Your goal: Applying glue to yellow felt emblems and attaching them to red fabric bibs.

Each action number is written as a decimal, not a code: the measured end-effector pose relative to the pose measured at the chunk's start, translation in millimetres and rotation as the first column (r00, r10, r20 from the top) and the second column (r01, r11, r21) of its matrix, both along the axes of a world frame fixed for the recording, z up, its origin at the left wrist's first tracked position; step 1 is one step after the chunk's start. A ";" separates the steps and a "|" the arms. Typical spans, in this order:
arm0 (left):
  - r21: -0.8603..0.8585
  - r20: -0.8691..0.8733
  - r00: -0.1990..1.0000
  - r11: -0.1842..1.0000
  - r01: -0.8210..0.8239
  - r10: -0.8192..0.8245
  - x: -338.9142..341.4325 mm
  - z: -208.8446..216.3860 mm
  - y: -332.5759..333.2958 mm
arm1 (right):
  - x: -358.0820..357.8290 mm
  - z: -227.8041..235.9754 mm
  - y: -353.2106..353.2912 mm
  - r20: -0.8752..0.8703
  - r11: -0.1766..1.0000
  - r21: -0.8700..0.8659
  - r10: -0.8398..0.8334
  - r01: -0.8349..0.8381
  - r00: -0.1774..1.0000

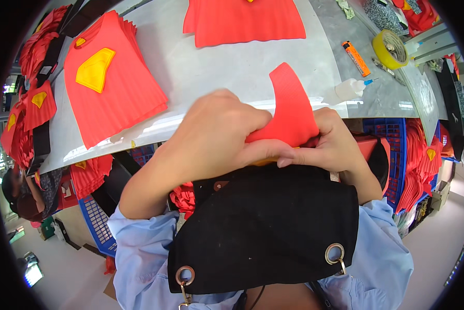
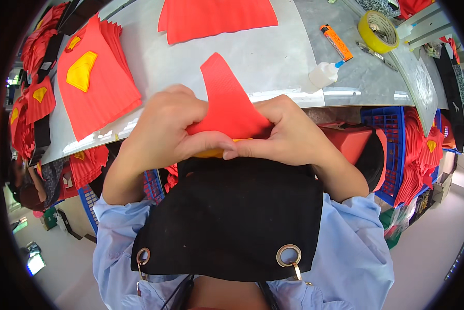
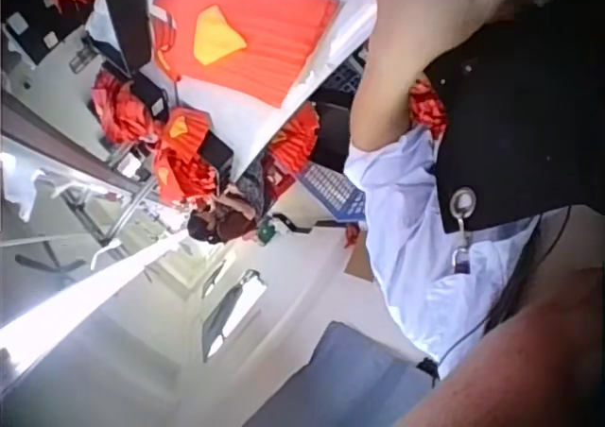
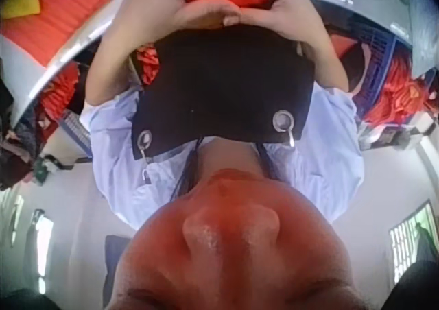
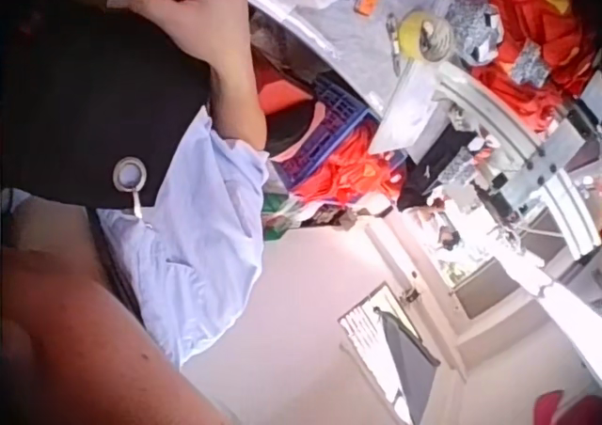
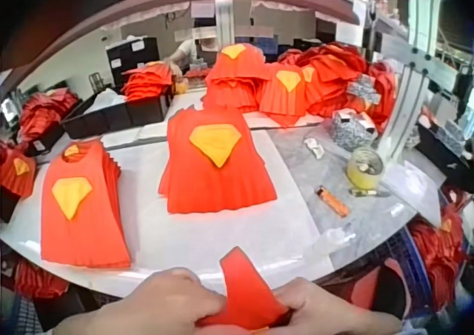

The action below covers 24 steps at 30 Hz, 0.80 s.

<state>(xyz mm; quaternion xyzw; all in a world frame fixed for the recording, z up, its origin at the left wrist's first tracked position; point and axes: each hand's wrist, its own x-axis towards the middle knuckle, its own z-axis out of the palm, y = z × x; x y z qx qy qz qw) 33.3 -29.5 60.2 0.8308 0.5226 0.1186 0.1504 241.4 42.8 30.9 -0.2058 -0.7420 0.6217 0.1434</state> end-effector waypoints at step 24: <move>0.311 0.680 0.685 0.743 -0.592 0.261 -10.4 -11.2 -18.1 | 12.8 -11.2 -4.8 0.039 0.851 -0.504 -0.149 0.149 0.988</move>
